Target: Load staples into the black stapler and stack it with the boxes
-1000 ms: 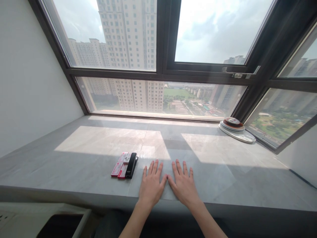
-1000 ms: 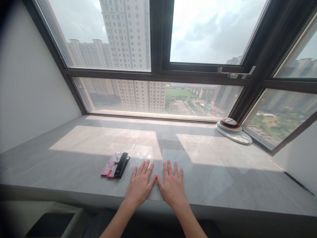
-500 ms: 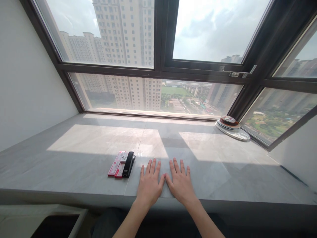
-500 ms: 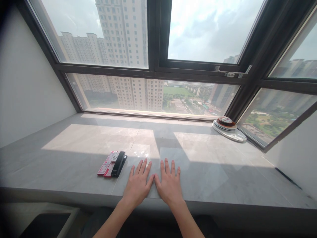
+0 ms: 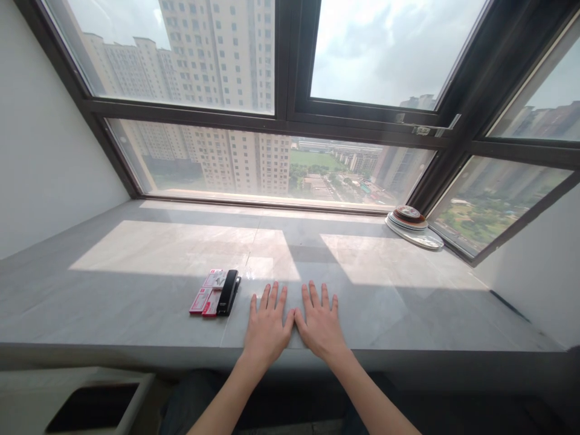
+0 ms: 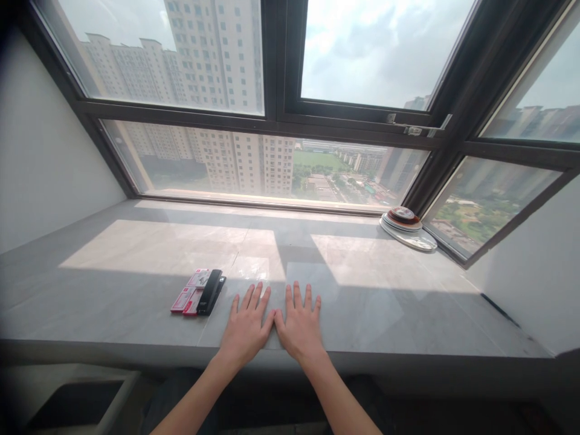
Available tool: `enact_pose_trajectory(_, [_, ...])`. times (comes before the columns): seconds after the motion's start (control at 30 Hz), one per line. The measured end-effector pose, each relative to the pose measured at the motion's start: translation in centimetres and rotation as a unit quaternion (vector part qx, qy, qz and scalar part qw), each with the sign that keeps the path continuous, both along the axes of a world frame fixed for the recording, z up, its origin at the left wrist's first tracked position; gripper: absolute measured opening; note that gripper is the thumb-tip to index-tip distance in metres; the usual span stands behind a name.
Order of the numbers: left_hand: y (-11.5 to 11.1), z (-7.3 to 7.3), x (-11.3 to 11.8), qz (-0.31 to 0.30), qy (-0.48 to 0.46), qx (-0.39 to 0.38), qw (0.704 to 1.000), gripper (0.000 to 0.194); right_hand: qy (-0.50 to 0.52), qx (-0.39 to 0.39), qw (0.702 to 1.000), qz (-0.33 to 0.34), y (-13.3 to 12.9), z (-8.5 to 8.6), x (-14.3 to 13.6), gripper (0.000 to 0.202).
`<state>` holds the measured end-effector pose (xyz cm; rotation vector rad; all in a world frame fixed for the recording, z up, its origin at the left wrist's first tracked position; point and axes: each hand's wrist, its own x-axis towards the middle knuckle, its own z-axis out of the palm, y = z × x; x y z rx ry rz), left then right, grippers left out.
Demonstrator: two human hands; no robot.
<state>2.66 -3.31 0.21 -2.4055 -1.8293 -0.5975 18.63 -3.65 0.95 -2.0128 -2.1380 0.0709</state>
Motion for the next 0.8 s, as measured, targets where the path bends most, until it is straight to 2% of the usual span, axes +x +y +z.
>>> enact_pose_trajectory(0.23, [0.1,-0.1,0.0,-0.002,0.0,-0.004,1.0,0.058,0.015,0.005,1.0,-0.007,0.2,-0.4,-0.2,0.07])
enact_pose_trajectory(0.33, [-0.1,0.0,-0.1,-0.005,0.006,-0.01,1.0,0.058,0.068,-0.021,0.996,-0.05,1.0,0.3,-1.4,0.067])
enact_pose_trajectory(0.4, [-0.7,0.0,-0.3,-0.015,0.012,-0.012,1.0,0.062,0.136,-0.037,0.989,-0.052,1.8,1.2,-3.2,0.063])
enact_pose_trajectory(0.47, [-1.7,0.0,-0.6,-0.03,0.017,-0.01,0.999,0.067,0.216,-0.042,0.975,0.008,2.8,2.4,-6.0,0.065])
enact_pose_trajectory(0.53, [-3.2,-0.2,-0.9,-0.041,0.016,-0.004,0.999,0.069,0.274,-0.04,0.957,0.091,4.0,3.6,-9.6,0.076])
enact_pose_trajectory(0.63, [-5.7,-0.4,-1.5,-0.063,0.018,-0.015,0.998,0.064,0.286,-0.037,0.95,0.122,6.2,5.2,-14.9,0.09])
enact_pose_trajectory(0.73, [-7.8,0.1,-2.4,-0.073,0.022,-0.045,0.996,0.057,0.245,-0.056,0.958,0.14,8.2,6.4,-17.4,0.071])
enact_pose_trajectory(0.8, [-8.5,1.0,-2.9,-0.066,0.007,-0.05,0.997,0.051,0.223,-0.077,0.957,0.169,8.9,7.0,-16.6,0.054])
